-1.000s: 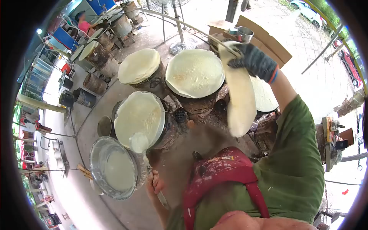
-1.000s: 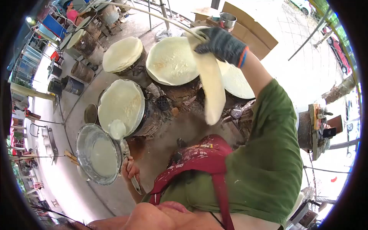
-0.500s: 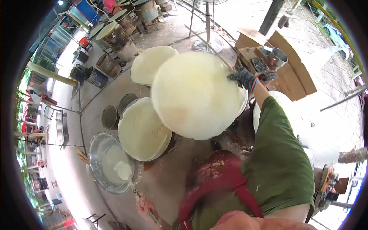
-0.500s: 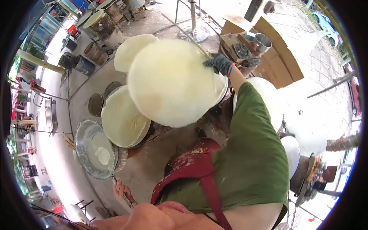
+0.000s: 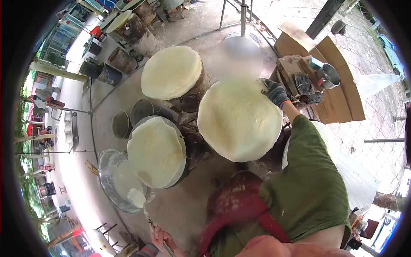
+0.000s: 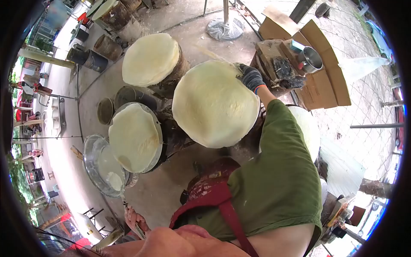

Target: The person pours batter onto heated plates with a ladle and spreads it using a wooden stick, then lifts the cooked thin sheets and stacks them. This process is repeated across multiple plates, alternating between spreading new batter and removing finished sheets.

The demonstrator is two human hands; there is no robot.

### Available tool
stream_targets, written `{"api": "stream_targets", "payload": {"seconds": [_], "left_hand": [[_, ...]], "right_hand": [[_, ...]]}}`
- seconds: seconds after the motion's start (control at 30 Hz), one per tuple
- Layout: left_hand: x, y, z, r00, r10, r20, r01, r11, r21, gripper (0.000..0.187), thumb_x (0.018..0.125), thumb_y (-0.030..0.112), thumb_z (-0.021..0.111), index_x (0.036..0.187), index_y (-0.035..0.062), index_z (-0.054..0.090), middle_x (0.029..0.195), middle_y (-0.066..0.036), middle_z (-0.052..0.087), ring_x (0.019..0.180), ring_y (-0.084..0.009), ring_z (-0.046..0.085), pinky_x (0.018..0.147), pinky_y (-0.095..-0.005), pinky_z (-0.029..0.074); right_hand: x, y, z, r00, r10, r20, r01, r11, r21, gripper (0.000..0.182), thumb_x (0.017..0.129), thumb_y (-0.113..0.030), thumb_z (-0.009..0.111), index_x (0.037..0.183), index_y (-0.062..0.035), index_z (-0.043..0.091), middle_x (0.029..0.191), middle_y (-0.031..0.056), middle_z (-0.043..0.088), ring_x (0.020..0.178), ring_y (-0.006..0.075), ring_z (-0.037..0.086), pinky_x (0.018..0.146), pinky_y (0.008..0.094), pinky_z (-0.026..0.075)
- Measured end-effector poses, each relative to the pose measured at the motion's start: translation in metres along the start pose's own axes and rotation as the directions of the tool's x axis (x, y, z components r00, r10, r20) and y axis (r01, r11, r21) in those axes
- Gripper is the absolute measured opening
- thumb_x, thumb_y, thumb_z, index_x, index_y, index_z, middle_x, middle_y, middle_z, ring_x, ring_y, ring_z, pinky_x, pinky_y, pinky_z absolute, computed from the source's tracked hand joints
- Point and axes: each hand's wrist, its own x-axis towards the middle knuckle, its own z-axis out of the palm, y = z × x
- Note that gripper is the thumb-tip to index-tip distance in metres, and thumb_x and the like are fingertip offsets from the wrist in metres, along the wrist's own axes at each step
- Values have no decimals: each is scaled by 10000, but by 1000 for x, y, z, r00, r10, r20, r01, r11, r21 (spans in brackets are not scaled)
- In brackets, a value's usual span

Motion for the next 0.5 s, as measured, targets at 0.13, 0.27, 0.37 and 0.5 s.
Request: {"api": "stream_targets", "payload": {"seconds": [0.13, 0.27, 0.37, 0.5], "left_hand": [[9, -9, 1, 999, 18, 30, -17, 999, -41, 288, 977, 179, 279, 1089, -73, 359, 685, -59, 441, 409, -98, 413, 428, -238, 284], [8, -4, -5, 998, 59, 22, -57, 994, -93, 279, 977, 174, 282, 1116, -62, 341, 700, -65, 460, 410, -100, 424, 441, -238, 296], [6, 8, -9, 996, 91, 7, -90, 993, -78, 322, 987, 187, 263, 1113, -91, 366, 674, -51, 450, 416, -89, 432, 442, -230, 278], [9, 39, -24, 997, 52, 57, -48, 997, -67, 354, 988, 184, 257, 1107, -126, 379, 671, -50, 443, 403, -81, 418, 444, -235, 271]], "right_hand": [[27, -43, -24, 994, 76, 78, -57, 973, -225, 780, 669, -297, 746, 1338, -120, 386, 1231, 187, 503, 1093, 331, 508, 917, 387, 413], [60, 0, 5, 990, -63, 124, 86, 978, -190, 733, 636, -347, 743, 1291, -174, 463, 1094, 179, 595, 1030, 342, 555, 878, 401, 445], [62, -25, -3, 975, -16, 221, 66, 973, -220, 597, 680, -269, 715, 1222, -92, 539, 1102, 176, 605, 1013, 287, 587, 888, 358, 446], [33, -96, -26, 970, -147, 196, 203, 929, -309, 485, 696, -204, 671, 1153, -77, 571, 1052, 183, 612, 968, 319, 591, 850, 382, 462]]}}
